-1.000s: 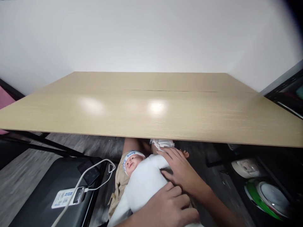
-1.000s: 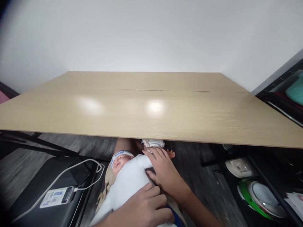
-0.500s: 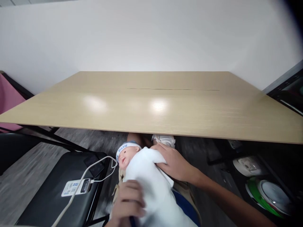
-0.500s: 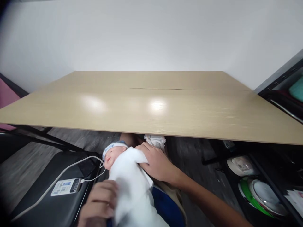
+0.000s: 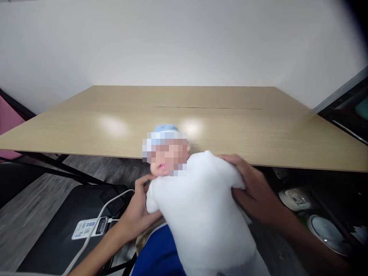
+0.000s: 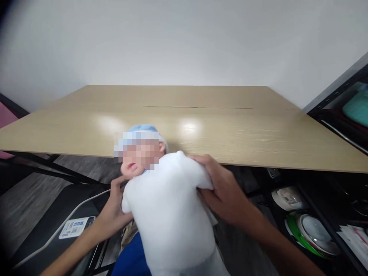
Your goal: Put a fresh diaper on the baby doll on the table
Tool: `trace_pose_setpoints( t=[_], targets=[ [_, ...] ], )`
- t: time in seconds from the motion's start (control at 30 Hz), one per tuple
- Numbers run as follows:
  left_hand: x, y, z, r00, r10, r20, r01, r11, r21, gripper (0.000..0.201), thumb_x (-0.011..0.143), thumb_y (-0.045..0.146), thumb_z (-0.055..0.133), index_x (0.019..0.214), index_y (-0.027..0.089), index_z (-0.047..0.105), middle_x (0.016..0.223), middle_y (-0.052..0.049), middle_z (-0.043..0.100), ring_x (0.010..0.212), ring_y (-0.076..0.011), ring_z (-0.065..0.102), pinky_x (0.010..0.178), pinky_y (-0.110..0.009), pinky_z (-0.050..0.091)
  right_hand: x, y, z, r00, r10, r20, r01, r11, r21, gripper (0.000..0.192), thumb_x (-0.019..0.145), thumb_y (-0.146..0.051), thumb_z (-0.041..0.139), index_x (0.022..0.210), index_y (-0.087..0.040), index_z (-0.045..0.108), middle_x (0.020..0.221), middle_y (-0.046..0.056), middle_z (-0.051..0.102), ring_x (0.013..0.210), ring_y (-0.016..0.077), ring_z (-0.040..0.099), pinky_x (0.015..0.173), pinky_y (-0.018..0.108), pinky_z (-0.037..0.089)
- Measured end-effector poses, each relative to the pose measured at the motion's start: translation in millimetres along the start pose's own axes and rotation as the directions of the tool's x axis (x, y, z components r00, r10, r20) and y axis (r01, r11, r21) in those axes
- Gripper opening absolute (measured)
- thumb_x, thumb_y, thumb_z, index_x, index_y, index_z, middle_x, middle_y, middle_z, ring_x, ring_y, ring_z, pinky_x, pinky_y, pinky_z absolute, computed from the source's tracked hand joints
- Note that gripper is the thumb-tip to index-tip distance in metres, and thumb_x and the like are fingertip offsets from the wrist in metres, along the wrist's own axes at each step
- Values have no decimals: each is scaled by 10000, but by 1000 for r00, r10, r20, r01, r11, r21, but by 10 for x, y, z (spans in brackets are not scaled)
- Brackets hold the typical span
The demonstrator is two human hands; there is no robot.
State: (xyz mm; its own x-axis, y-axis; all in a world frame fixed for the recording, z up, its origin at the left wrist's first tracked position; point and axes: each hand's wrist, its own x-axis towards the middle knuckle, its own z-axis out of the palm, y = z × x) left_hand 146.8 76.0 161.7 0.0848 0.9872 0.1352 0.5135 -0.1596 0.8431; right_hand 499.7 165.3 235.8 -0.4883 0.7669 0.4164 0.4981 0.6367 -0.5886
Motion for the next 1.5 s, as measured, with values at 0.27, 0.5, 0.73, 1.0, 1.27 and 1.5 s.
trace_pose_setpoints(
  t=[0.27,0.5,0.73,1.0,1.27,1.5],
  targets=[
    [1348,447,-313,961,21,275,-32,999,35,820,878,353,788,1547,233,330,1278,-120,784,1041,-263,768,924,-405,601,203,621,-540,978,197,68,-121,804,-582,299,1029,-505,587,1213,-297,697,1031,67,824,828,331,748,636,398,488],
    [1897,220,-390,947,15,321,-73,983,168,824,839,471,842,1521,223,452,1373,-140,761,1196,-315,738,988,-422,581,218,1096,-380,962,274,8,-236,846,-478,398,1034,-695,549,1056,-327,700,938,80,806,782,354,758,597,412,530],
    [2045,-94,-681,982,4,190,-110,827,552,542,916,700,743,1237,267,693,1131,-69,797,961,-297,740,761,-353,520,367,1404,-205,954,269,-135,-301,851,-429,415,1024,-760,514,1118,-397,693,992,59,823,805,386,789,578,433,532],
    [2685,-434,-766,987,117,111,-160,775,611,599,971,791,636,1217,252,727,1165,-89,796,1056,-323,714,876,-399,513,1012,1976,-51,941,323,-101,-331,819,-468,409,966,-676,626,861,-282,590,812,43,748,695,274,681,593,341,416],
    [3601,-712,-789,991,131,28,-121,786,607,749,902,900,620,1230,232,707,1166,-108,791,1058,-333,718,874,-398,523,1817,2619,12,943,293,-157,-332,833,-442,403,896,-563,646,1130,-236,668,966,92,813,790,298,723,663,337,426],
    [4362,-882,-832,978,184,-100,-87,793,604,784,847,925,657,1208,230,699,1168,-116,796,1083,-336,711,940,-413,530,2498,3058,47,932,290,-217,-355,851,-387,453,926,-630,668,1158,-240,686,1050,99,818,855,307,715,683,345,432]
  ],
)
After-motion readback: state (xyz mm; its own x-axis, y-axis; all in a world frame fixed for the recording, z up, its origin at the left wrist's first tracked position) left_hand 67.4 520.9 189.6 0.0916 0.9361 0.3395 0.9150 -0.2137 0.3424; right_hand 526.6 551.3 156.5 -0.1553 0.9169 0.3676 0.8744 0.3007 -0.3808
